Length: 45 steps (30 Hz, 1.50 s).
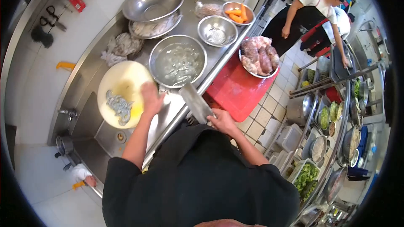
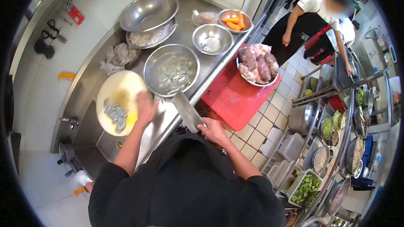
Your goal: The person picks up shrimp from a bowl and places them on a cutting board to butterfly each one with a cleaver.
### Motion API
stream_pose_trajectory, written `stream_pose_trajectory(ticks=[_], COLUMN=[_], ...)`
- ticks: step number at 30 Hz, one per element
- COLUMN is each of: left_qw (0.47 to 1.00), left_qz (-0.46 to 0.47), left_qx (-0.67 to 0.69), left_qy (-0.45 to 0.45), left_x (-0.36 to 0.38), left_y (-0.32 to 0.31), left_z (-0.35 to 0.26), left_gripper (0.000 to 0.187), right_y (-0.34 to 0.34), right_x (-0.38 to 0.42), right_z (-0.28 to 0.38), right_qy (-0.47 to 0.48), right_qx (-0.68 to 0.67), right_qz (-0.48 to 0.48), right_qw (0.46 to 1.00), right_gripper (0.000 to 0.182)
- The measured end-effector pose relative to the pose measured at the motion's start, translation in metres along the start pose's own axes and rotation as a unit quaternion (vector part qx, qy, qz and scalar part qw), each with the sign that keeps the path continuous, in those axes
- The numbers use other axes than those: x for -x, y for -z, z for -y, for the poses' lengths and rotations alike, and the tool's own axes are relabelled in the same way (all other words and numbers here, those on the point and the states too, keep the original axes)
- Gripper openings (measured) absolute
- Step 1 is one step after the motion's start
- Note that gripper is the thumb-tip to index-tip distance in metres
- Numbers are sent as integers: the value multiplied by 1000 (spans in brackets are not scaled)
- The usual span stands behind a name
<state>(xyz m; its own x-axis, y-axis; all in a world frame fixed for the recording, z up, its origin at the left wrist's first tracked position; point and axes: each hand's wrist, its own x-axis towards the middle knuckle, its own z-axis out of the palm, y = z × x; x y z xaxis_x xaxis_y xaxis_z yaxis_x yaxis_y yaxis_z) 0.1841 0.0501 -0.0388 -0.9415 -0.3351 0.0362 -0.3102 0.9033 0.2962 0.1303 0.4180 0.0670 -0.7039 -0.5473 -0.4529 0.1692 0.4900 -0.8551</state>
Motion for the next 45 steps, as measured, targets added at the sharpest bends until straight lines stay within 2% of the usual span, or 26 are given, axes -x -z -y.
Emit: stream_pose_trajectory(ticks=[1,2,4,7,10,13,16,17,18,19,20,21,24,27,30,31,34,36,38,40,43,45], left_qw=[991,985,966,973,957,861,855,884,777,638,474,417,345,476,706,760,859,938,986,997,993,996], left_qz=[8,-11,-54,-35,-85,52,65,46,77,102,120,108,173,197,239,219,66,21,10,33,77,67], left_qx=[123,158,252,215,275,487,454,387,550,692,805,835,891,833,642,591,494,334,153,-47,-30,-21], left_qy=[-54,-69,-14,81,21,136,242,260,296,321,337,342,239,201,180,159,121,87,61,46,85,51], left_x=[-2,-7,-15,-45,-90,-154,-193,-204,-213,-220,-218,-204,-170,-114,-71,-58,-45,-24,4,30,31,22], left_y=[7,20,36,73,76,39,-10,-35,-57,-75,-85,-53,5,58,70,84,44,50,56,57,48,40], left_z=[-13,-29,-30,-20,-19,-21,-20,-12,-7,-1,6,-8,0,-1,16,19,78,85,77,42,22,11], left_gripper=[87,75,56,43,31,36,33,27,28,29,30,31,32,30,29,33,38,53,72,93,110,111], right_y=[-4,-8,-8,-13,-24,-34,-44,-48,-51,-52,-55,-57,-65,-67,-68,-69,-74,-81,-88,-96,-105,-112], right_x=[1,4,14,25,37,49,62,66,68,70,72,76,77,70,60,55,43,38,34,33,36,39], right_z=[-4,-3,6,4,6,1,1,1,-2,-8,-12,-11,-7,-11,4,7,20,24,27,29,30,24], right_qy=[24,16,1,-19,-30,-39,-48,-51,-63,-75,-89,-92,-97,-84,-78,-67,-45,-34,-27,-24,-24,-28], right_qx=[5,3,5,-12,-45,-64,-93,-106,-113,-119,-126,-135,-165,-170,-135,-115,-109,-117,-126,-138,-157,-172], right_qz=[-16,-24,-48,-74,-108,-137,-162,-168,-175,-179,-181,-192,-210,-210,-189,-184,-172,-165,-162,-160,-177,-200], right_qw=[1000,1000,999,997,993,988,981,979,976,974,971,968,959,959,969,974,978,979,978,977,971,964], right_gripper=[35,35,35,31,29,27,26,25,26,27,27,28,29,26,23,21,22,22,22,23,26,27])
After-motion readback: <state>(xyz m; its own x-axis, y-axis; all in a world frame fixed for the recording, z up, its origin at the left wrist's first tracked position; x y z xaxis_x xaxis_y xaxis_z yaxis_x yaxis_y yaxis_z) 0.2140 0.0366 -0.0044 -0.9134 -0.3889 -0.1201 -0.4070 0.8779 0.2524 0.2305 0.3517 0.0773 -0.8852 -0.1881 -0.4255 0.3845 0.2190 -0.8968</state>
